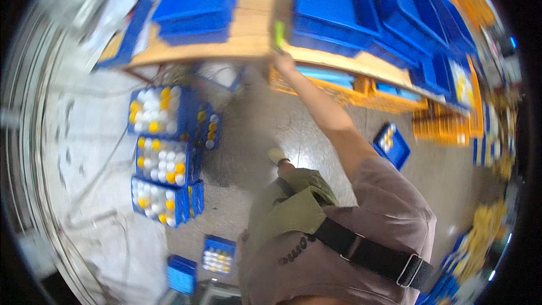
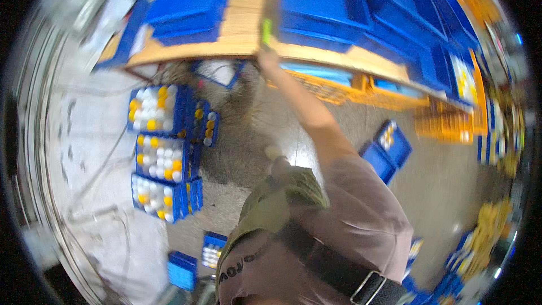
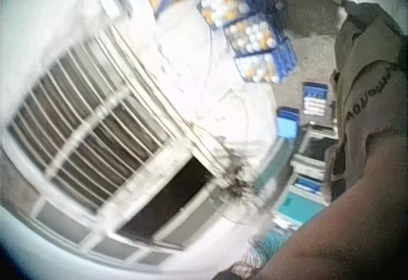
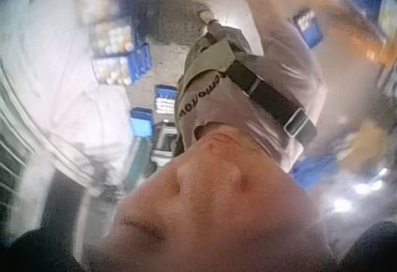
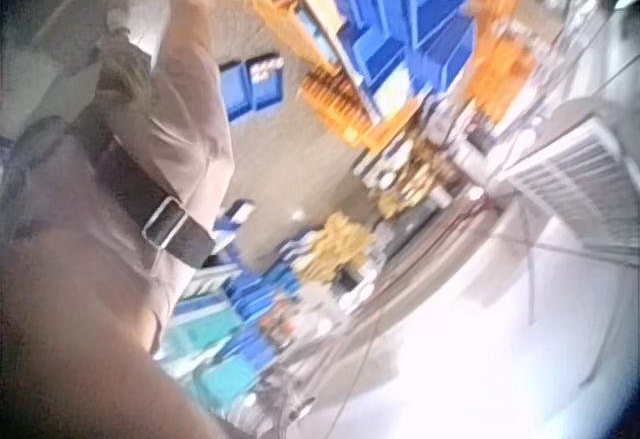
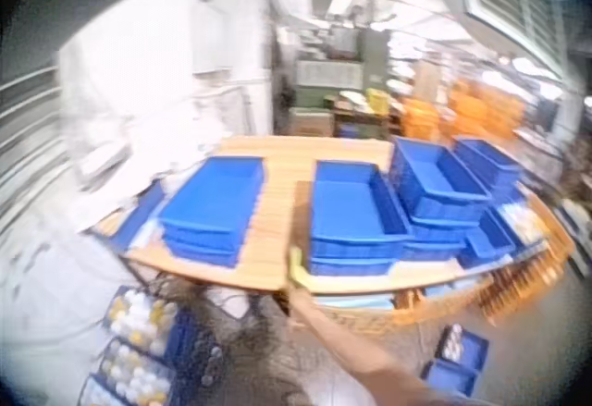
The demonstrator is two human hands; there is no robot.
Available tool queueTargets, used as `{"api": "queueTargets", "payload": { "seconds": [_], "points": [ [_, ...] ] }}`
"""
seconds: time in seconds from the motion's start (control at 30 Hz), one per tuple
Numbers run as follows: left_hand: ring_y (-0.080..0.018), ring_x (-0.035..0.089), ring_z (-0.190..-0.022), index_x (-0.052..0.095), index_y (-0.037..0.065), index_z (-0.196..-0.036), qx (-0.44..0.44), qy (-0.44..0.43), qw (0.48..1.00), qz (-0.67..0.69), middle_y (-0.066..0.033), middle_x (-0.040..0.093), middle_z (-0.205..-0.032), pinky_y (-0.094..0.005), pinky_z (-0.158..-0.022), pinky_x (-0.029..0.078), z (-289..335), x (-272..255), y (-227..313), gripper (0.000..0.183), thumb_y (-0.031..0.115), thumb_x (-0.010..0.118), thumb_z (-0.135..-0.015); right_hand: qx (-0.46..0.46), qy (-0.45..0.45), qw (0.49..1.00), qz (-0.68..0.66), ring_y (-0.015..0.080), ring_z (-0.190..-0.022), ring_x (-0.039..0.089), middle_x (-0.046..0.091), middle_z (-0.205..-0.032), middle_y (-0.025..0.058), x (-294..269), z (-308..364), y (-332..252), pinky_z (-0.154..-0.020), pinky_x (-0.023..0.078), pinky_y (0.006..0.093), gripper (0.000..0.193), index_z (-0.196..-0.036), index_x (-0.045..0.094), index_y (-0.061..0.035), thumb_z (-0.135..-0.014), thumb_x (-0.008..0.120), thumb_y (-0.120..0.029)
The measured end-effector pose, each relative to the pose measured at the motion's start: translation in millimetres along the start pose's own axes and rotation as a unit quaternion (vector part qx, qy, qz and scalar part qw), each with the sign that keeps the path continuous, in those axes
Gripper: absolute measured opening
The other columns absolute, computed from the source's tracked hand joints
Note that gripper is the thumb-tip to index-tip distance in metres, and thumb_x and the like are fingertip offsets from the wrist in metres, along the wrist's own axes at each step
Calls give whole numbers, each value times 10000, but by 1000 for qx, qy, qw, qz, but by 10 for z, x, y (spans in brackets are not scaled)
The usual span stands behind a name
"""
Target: The person picks up blue trays filled with white and yellow capsules, scans them with a handheld scanner, and places them on a machine. They then use a stylus to interact with the machine's touchscreen. The person also moves empty blue trays and stacks them.
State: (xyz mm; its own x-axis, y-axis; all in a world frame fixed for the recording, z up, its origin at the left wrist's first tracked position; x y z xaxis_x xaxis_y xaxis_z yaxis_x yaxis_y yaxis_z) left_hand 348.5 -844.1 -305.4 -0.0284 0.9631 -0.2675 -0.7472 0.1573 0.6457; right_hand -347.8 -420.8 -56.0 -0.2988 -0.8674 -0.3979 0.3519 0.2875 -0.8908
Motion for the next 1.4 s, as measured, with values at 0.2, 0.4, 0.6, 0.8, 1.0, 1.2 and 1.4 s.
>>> {"api": "queueTargets", "payload": {
  "seconds": [0.2,0.4,0.6,0.8,1.0,1.2,1.4],
  "points": [
    [-245,679,-793,684,60,-939,-13,-80,934,-347,-123,701,-840,-386,-677,530,-721,-705,847,356,389,620,-818,-317,117,906,255,404,-829,592,626,-867,234,22,-111,-676,-776,483,477,210,-893,642,-34,-877,498,-187],
    [-243,680,-808,681,55,-947,45,-146,881,-448,-129,701,-850,-382,-698,531,-1588,-1082,1901,372,397,618,-817,-132,-141,961,197,360,-783,639,642,-814,207,-196,1615,963,-699,506,477,267,-901,613,6,-908,536,-250],
    [-240,681,-823,678,49,-956,229,-203,622,-721,-135,700,-860,-377,-719,533,-2402,-1214,2906,388,405,615,-815,235,-272,847,393,387,-890,636,670,-987,219,-1544,4333,3765,-796,495,467,377,-924,696,20,-851,561,-324],
    [-216,623,-719,635,63,-888,3,-192,921,-340,-59,649,-797,-351,-629,493,-2994,-401,4078,346,408,612,-880,525,140,811,218,324,-772,684,699,-845,163,-2986,6703,4804,-677,540,413,228,-738,699,-47,-832,564,-204],
    [-189,576,-864,605,70,-925,98,-453,870,-169,-60,594,-907,-357,-794,485,-767,2798,5129,126,194,623,-935,572,128,810,-40,239,-757,677,697,-914,145,-2898,6927,5128,-643,563,376,283,-1066,672,1,-902,587,-214],
    [-246,549,-983,581,52,-1031,169,-846,503,-49,-115,538,-1031,-438,-933,450,3685,4969,5809,466,498,466,-963,434,39,899,38,355,-1032,627,666,-1108,185,-3600,6155,5026,-909,477,437,411,-1148,642,-27,-886,568,-335],
    [-176,519,-755,606,-3,-1036,-238,-878,-92,405,-144,518,-968,-288,-584,423,6142,5294,6116,531,510,593,-900,399,149,905,-20,342,-981,654,683,-1024,201,-4947,5988,5278,-859,507,420,282,-1082,657,-43,-854,610,-204]
  ]
}}
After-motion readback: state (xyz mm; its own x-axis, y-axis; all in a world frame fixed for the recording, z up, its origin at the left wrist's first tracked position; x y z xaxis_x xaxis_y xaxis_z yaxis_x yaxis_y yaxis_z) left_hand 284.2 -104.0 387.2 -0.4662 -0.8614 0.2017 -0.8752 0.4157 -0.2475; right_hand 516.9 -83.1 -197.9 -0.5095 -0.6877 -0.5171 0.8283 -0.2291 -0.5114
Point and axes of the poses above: each hand's wrist, its own z-axis away from the middle knuckle, its own x-axis out of the palm, y = z × x, the point moved 6 cm from there along -z, towards the middle knuckle
